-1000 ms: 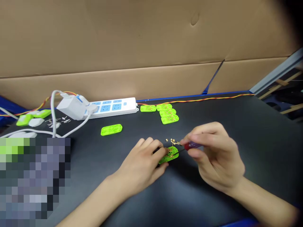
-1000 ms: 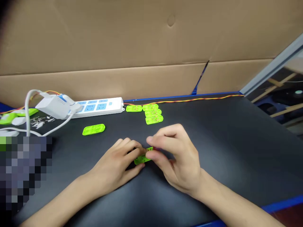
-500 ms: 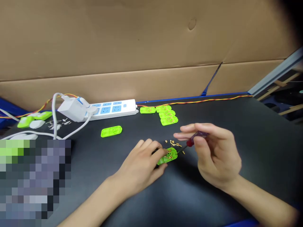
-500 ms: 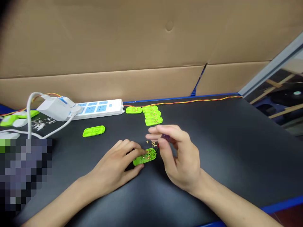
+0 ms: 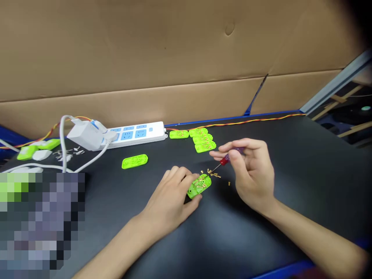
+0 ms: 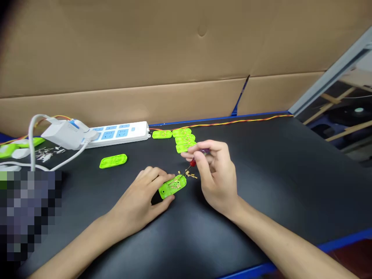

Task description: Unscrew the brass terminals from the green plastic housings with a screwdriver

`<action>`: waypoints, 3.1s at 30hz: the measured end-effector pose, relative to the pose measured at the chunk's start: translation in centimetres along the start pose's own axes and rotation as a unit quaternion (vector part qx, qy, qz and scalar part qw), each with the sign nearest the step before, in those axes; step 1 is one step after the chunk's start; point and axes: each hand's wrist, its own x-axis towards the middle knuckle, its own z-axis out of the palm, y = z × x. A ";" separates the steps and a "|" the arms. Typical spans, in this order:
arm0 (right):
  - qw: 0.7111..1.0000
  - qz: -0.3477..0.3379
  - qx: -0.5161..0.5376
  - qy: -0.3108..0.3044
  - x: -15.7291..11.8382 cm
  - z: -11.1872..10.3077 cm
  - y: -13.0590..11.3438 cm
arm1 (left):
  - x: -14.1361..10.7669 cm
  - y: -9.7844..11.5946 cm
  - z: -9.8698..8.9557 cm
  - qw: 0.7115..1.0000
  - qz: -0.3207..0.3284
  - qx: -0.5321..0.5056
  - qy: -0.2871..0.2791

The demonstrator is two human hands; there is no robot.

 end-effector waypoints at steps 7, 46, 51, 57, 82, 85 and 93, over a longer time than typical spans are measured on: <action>0.998 0.046 0.038 0.020 0.4 0.5 0.1 | 0.2 -0.1 0.4 0.999 -0.018 -0.032 0.040; 0.970 0.185 0.140 0.066 1.7 -0.3 1.2 | 0.8 -1.3 -0.8 0.975 0.053 0.055 0.210; 0.943 0.265 0.190 0.070 1.9 -0.2 1.5 | 0.7 -1.2 -0.8 0.979 0.052 0.045 0.191; 0.924 0.313 0.210 0.071 1.9 -0.2 1.9 | 0.8 -1.2 -0.7 0.981 0.054 0.038 0.185; 0.991 0.061 0.085 0.077 1.8 -0.6 -0.7 | 0.8 -2.1 -0.6 0.963 0.085 0.155 0.201; 0.994 0.028 0.073 0.074 1.3 -0.1 -1.2 | 0.8 -1.7 -0.5 0.959 0.106 0.166 0.203; 0.996 -0.035 0.055 0.058 0.6 0.2 -1.4 | 1.0 -1.0 -0.8 0.945 0.168 0.192 0.205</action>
